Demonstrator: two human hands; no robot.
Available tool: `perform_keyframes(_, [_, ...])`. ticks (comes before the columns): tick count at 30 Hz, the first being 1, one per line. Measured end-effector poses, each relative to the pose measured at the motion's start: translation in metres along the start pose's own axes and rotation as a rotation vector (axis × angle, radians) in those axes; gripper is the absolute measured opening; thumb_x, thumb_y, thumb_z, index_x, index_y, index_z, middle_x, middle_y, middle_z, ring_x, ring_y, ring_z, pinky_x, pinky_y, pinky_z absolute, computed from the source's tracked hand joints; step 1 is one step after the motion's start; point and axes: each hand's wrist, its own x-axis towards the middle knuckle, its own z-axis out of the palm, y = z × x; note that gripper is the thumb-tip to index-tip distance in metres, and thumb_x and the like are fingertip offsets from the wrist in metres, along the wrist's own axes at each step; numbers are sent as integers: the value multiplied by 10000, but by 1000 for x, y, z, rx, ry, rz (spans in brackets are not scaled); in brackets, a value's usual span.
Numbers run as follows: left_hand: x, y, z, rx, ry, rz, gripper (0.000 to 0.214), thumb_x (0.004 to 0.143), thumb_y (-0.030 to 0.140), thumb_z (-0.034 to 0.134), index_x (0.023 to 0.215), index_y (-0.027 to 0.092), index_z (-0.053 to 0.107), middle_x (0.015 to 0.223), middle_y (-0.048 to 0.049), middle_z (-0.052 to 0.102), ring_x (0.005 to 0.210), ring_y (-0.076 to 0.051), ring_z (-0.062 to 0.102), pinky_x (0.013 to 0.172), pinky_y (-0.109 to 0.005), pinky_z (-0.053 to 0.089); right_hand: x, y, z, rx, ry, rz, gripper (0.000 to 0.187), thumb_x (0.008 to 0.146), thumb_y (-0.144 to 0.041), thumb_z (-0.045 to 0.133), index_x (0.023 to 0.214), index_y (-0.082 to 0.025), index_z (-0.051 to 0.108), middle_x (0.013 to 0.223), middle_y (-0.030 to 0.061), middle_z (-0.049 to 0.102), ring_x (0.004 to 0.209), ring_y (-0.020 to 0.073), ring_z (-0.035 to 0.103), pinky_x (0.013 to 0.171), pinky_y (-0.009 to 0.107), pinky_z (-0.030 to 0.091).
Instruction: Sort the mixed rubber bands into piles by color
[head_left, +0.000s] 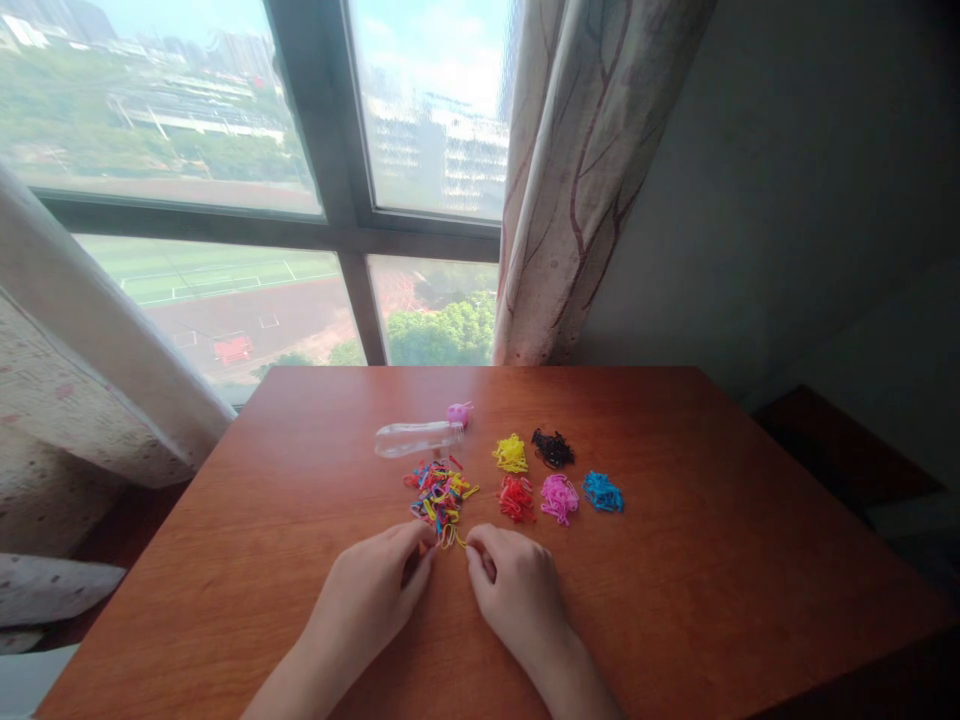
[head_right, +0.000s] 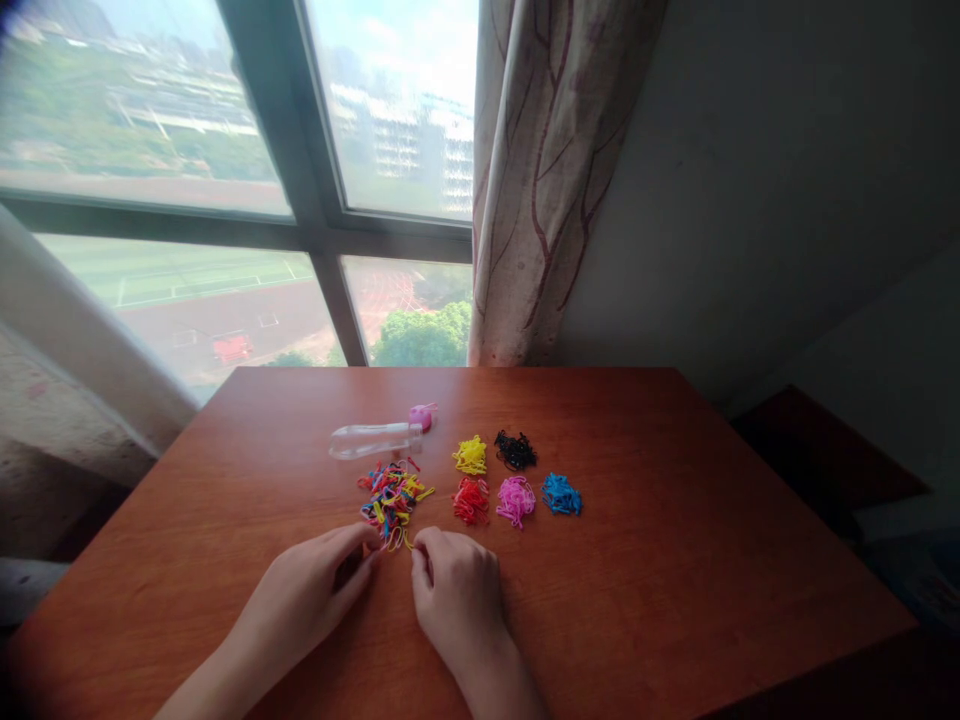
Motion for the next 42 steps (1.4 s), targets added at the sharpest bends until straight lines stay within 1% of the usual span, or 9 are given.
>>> perform_keyframes(11, [-1, -2, -1, -106, 50, 22, 171, 905, 226, 435, 923, 234, 605, 740, 24, 661, 628, -131, 583, 612, -217, 405, 1, 0, 1, -23, 23, -10, 136, 857, -120, 530, 802, -226, 594, 680, -46, 629, 617, 113, 576, 579, 260, 247])
perform_keyframes(18, [3, 0, 2, -133, 73, 97, 170, 915, 238, 437, 897, 222, 606, 694, 24, 632, 595, -116, 551, 588, -201, 392, -1, 0, -1, 5, 30, -17, 159, 878, -120, 492, 837, -222, 608, 697, -31, 641, 633, 120, 588, 593, 241, 282])
perform_keyframes(21, [12, 12, -2, -97, 88, 130, 162, 911, 249, 452, 881, 218, 609, 694, 20, 637, 595, -118, 554, 570, -201, 379, -2, 1, -1, 25, 28, -17, 165, 886, -123, 484, 838, -219, 610, 709, -25, 649, 651, 128, 598, 601, 238, 291])
perform_keyframes(24, [27, 33, -8, -66, 67, 162, 149, 898, 229, 464, 872, 216, 611, 723, 10, 663, 619, -123, 581, 565, -204, 379, -3, 2, 0, 12, 29, -4, 166, 865, -114, 494, 809, -209, 617, 722, -6, 668, 673, 144, 619, 599, 242, 298])
perform_keyframes(27, [49, 58, -12, -8, 2, 243, 139, 860, 173, 491, 880, 221, 620, 769, 8, 692, 681, -138, 628, 599, -212, 407, -3, 3, 2, -58, 13, 47, 164, 807, -89, 526, 782, -197, 648, 710, 18, 687, 642, 157, 628, 561, 249, 286])
perform_keyframes(29, [65, 74, -12, 66, -34, 309, 150, 872, 187, 490, 890, 223, 634, 807, -4, 710, 725, -156, 655, 626, -224, 433, -2, 4, 3, -96, -21, 57, 173, 790, -83, 541, 790, -193, 674, 718, 32, 702, 623, 160, 632, 539, 250, 277])
perform_keyframes(33, [94, 99, -7, 110, -63, 361, 142, 855, 209, 520, 890, 223, 657, 828, -32, 724, 778, -193, 682, 656, -248, 471, -2, 4, 4, -111, -52, 43, 177, 787, -78, 551, 755, -189, 686, 729, 52, 719, 637, 172, 653, 545, 244, 297])
perform_keyframes(38, [119, 115, 8, 161, -97, 397, 180, 843, 221, 523, 933, 219, 679, 851, -77, 736, 802, -240, 699, 684, -297, 509, -1, 2, 3, -94, -66, 69, 178, 778, -75, 556, 760, -187, 693, 746, 57, 726, 669, 192, 675, 560, 236, 330])
perform_keyframes(42, [127, 119, 18, 190, -114, 390, 203, 841, 212, 519, 958, 198, 685, 846, -101, 734, 787, -245, 705, 708, -316, 521, 0, 2, 3, -64, -80, 81, 229, 759, -53, 533, 824, -183, 711, 806, 67, 739, 720, 203, 685, 586, 242, 362])
